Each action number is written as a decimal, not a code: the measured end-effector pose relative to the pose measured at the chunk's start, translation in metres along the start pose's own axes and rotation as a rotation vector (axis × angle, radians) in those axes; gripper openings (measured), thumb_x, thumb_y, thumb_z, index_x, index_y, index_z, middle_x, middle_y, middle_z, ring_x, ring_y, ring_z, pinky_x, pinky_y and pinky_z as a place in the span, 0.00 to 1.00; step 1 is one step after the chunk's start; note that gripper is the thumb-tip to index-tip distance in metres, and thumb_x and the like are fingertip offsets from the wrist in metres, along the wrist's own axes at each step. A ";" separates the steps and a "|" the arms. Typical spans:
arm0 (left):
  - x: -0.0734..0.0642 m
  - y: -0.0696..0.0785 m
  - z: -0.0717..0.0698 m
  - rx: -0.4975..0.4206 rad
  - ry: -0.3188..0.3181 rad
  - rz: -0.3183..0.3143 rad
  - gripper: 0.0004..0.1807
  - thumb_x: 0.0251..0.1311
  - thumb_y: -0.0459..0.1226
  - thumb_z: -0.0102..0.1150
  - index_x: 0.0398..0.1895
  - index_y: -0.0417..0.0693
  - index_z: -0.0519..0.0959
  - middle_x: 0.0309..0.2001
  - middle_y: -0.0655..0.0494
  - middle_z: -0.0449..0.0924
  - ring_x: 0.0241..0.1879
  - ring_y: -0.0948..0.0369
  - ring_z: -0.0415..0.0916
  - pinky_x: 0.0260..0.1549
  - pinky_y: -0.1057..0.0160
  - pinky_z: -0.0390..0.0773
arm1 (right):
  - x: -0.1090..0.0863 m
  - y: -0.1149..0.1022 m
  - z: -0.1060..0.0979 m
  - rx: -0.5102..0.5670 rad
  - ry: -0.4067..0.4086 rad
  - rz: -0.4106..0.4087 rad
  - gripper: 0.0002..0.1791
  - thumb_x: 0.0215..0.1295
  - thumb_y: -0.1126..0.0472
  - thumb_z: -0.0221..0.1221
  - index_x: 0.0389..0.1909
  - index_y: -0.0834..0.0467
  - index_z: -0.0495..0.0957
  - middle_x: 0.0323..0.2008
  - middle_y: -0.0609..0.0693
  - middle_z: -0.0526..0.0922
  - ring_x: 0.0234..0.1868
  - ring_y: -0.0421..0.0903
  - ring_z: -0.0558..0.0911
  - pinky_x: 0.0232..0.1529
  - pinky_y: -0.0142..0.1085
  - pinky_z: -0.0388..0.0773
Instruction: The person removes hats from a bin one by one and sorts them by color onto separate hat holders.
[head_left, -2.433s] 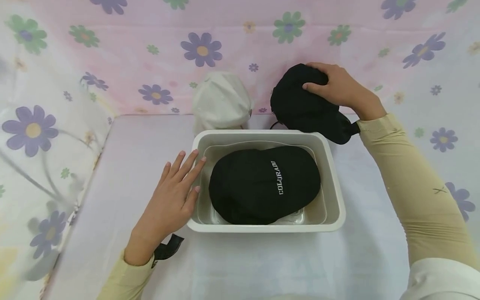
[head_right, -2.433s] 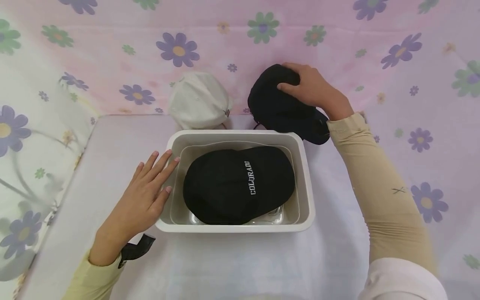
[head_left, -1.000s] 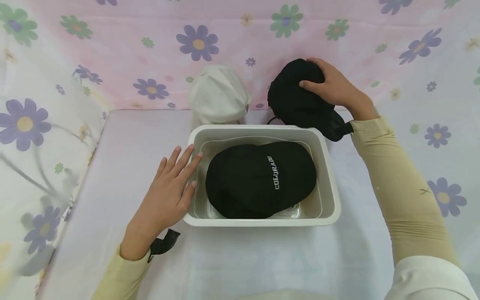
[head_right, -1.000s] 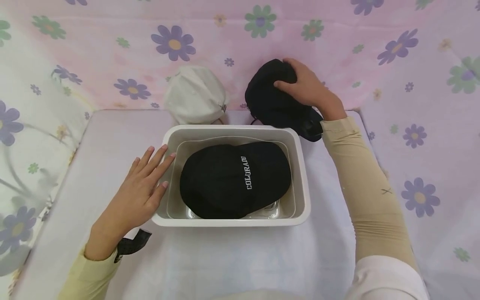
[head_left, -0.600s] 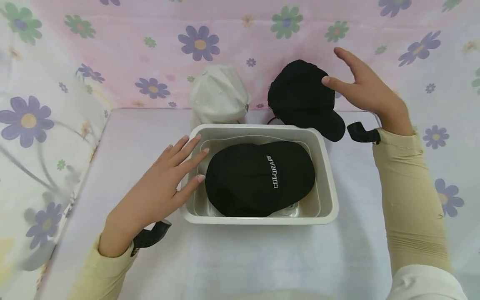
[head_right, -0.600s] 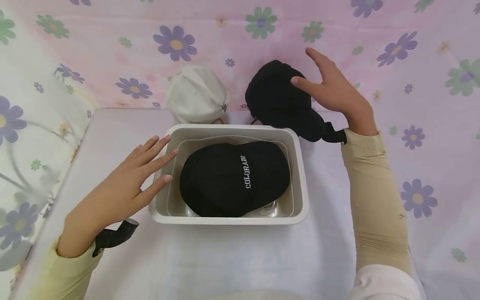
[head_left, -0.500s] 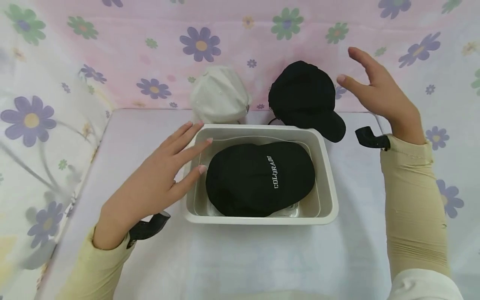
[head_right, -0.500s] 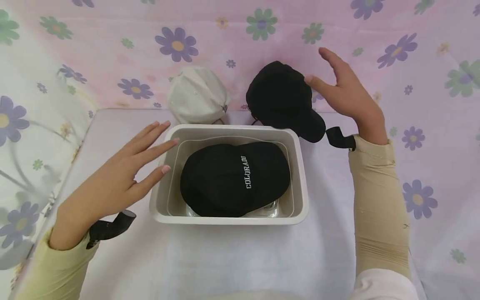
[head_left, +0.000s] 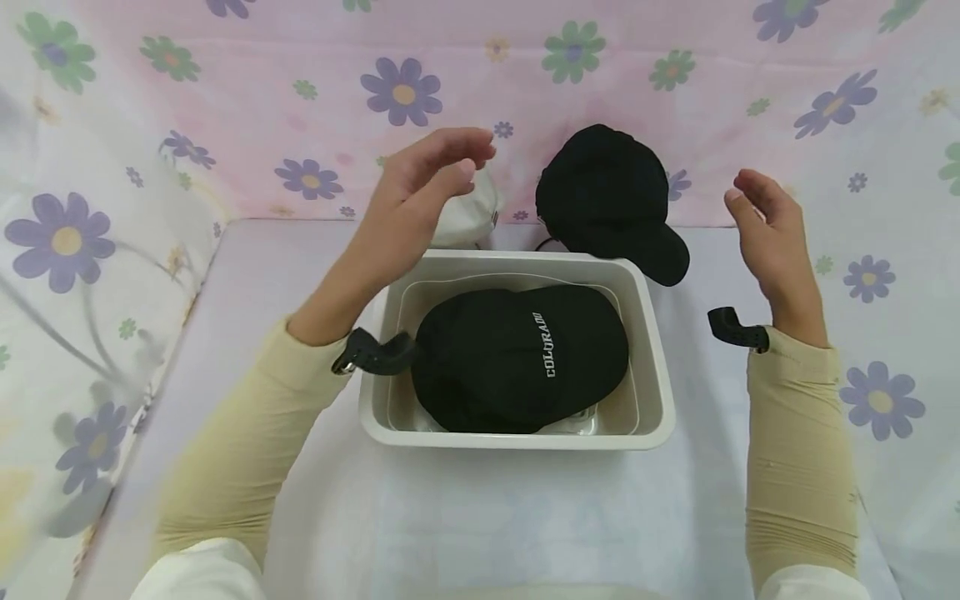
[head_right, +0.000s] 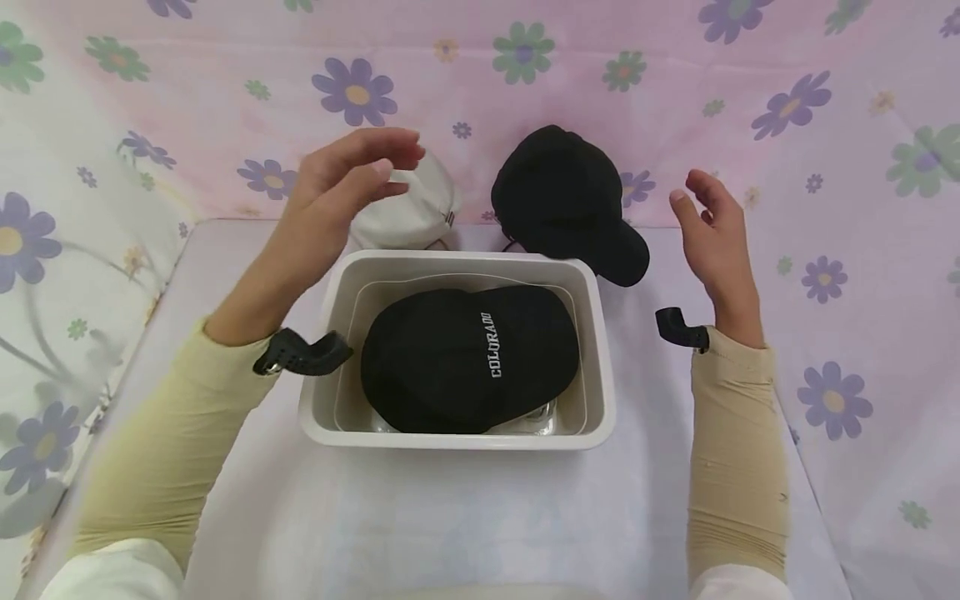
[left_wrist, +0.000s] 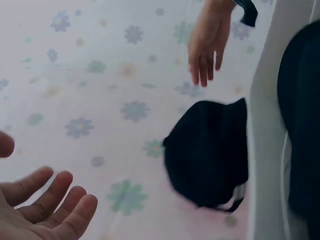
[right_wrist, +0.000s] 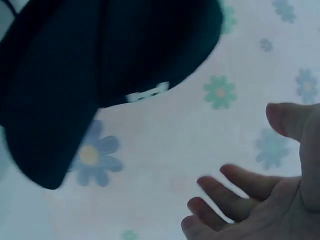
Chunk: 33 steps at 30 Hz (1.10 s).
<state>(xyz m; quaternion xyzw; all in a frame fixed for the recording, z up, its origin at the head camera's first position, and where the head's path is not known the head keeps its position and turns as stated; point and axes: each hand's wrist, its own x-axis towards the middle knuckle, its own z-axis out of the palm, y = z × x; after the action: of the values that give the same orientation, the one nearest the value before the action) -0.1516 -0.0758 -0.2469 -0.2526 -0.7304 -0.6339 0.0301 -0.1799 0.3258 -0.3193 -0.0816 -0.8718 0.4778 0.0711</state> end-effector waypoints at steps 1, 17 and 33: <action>0.007 -0.003 0.006 -0.025 0.004 -0.053 0.20 0.75 0.34 0.44 0.64 0.35 0.75 0.59 0.45 0.78 0.60 0.56 0.74 0.63 0.59 0.74 | 0.001 0.006 0.003 0.006 -0.005 0.035 0.34 0.81 0.46 0.41 0.81 0.55 0.53 0.80 0.52 0.56 0.80 0.46 0.56 0.80 0.42 0.49; 0.066 -0.067 0.065 0.202 -0.212 -0.460 0.28 0.80 0.49 0.39 0.77 0.50 0.64 0.75 0.56 0.65 0.71 0.59 0.65 0.68 0.63 0.67 | 0.013 0.054 0.034 0.169 -0.224 0.131 0.38 0.82 0.44 0.39 0.80 0.65 0.48 0.74 0.68 0.61 0.75 0.55 0.64 0.77 0.48 0.56; 0.084 -0.094 0.072 0.134 -0.100 -0.632 0.33 0.81 0.50 0.35 0.81 0.44 0.51 0.79 0.51 0.56 0.75 0.58 0.59 0.71 0.61 0.64 | 0.019 0.062 0.041 0.097 -0.303 0.215 0.42 0.80 0.46 0.45 0.80 0.68 0.43 0.78 0.68 0.52 0.75 0.60 0.60 0.77 0.53 0.55</action>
<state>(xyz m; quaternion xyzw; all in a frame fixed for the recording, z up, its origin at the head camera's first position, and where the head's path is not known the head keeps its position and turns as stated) -0.2430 0.0135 -0.3164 -0.0416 -0.8134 -0.5492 -0.1872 -0.2020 0.3288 -0.3924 -0.0978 -0.8346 0.5311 -0.1083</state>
